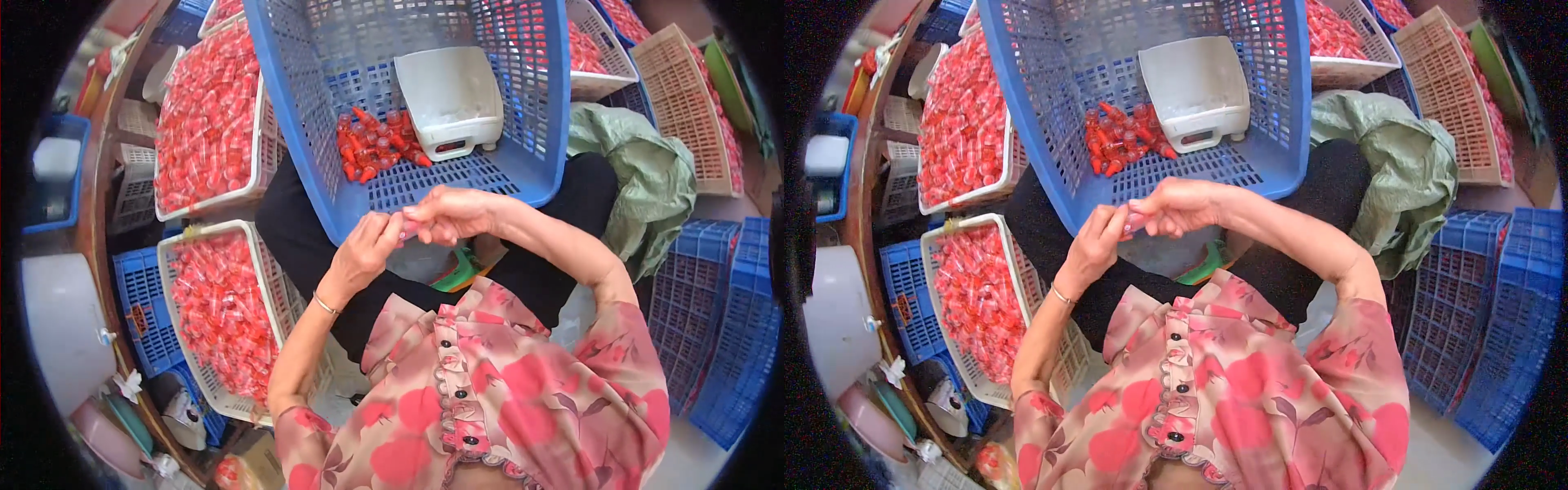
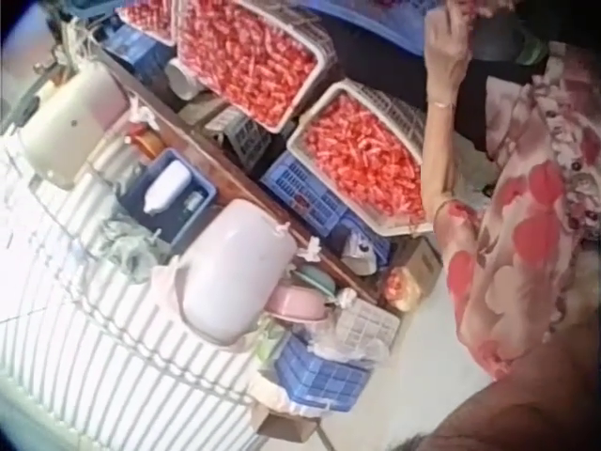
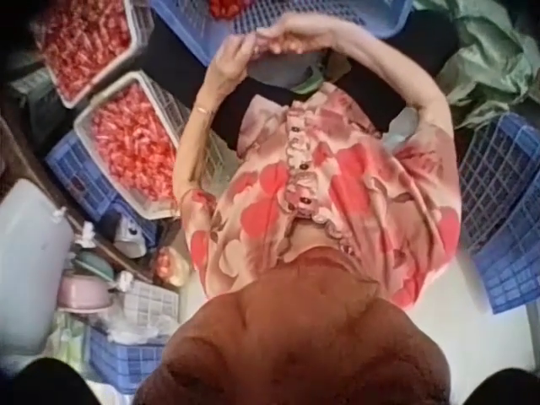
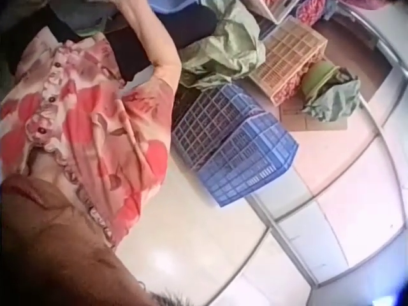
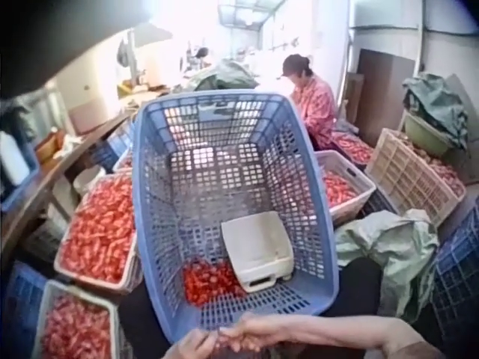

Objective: Sorting small red plastic components and weighing them on a digital scale to ensure correct batch sizes.

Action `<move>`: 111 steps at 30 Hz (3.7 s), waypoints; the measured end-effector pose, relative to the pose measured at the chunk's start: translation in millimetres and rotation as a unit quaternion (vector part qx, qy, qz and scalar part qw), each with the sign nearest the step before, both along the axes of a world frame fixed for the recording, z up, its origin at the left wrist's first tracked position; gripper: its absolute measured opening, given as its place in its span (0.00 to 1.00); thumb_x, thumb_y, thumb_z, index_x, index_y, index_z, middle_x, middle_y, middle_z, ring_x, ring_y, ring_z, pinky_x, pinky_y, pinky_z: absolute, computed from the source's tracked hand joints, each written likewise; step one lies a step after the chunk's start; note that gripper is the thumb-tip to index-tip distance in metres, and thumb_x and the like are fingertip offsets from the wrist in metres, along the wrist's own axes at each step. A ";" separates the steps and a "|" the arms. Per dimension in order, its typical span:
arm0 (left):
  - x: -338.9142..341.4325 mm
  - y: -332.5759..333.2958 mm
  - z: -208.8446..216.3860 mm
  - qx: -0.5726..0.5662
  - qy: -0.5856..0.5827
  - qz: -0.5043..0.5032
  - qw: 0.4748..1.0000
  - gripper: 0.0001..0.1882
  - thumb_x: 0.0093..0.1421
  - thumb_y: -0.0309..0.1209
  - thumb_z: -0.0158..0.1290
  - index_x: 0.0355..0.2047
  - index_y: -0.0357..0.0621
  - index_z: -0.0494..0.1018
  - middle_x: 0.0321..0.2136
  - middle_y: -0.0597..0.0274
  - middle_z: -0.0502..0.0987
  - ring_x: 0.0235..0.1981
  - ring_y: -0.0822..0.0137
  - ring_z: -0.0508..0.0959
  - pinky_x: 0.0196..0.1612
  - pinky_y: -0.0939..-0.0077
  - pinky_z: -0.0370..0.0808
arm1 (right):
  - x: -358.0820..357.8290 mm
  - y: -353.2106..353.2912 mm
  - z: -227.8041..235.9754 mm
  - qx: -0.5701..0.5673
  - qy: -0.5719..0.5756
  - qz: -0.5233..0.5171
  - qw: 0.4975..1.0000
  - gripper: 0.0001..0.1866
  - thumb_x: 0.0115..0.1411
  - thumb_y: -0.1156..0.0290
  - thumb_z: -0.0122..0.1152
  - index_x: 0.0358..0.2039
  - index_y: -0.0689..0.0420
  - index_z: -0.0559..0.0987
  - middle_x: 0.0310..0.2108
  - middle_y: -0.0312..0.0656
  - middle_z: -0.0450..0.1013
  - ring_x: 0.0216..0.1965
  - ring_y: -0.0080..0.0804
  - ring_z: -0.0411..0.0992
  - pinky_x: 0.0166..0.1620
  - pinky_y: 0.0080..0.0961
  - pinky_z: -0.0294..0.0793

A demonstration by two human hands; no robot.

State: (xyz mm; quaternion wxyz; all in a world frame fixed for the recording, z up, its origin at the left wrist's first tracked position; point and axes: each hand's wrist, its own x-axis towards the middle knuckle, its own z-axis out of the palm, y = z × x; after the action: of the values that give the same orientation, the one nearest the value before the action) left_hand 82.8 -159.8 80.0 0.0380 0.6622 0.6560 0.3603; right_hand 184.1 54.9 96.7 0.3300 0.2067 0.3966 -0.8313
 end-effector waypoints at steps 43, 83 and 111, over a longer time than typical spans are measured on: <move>-84.6 170.3 -190.3 -0.373 -0.044 0.266 0.888 0.19 0.56 0.36 0.55 0.44 0.35 0.72 0.34 0.42 0.80 0.38 0.42 0.79 0.42 0.50 0.75 | -140.7 124.2 -123.5 0.752 0.012 0.017 0.659 0.11 0.52 0.73 0.60 0.37 0.49 0.84 0.42 0.40 0.78 0.45 0.39 0.75 0.38 0.45 0.74; -29.3 76.5 -7.4 -0.013 -0.788 -0.106 0.607 0.18 0.69 0.44 0.43 0.47 0.40 0.67 0.32 0.65 0.68 0.34 0.71 0.69 0.39 0.73 0.68 | -55.1 61.7 42.4 0.475 0.530 0.006 0.703 0.11 0.60 0.71 0.61 0.40 0.65 0.77 0.29 0.37 0.75 0.31 0.21 0.73 0.33 0.21 0.72; 39.4 -4.1 17.8 -0.129 -0.406 0.254 0.868 0.10 0.64 0.27 0.48 0.45 0.37 0.67 0.37 0.52 0.73 0.35 0.59 0.76 0.41 0.66 0.72 | -28.2 -14.0 14.4 0.487 0.529 0.026 0.694 0.16 0.56 0.72 0.62 0.45 0.62 0.74 0.39 0.45 0.72 0.36 0.33 0.74 0.36 0.32 0.74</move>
State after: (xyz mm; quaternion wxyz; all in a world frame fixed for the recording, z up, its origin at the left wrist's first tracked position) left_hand 122.2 -163.9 97.9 0.2935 0.2565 0.7690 0.5067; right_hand 155.8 40.9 111.1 -0.0597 -0.1464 0.8604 -0.4845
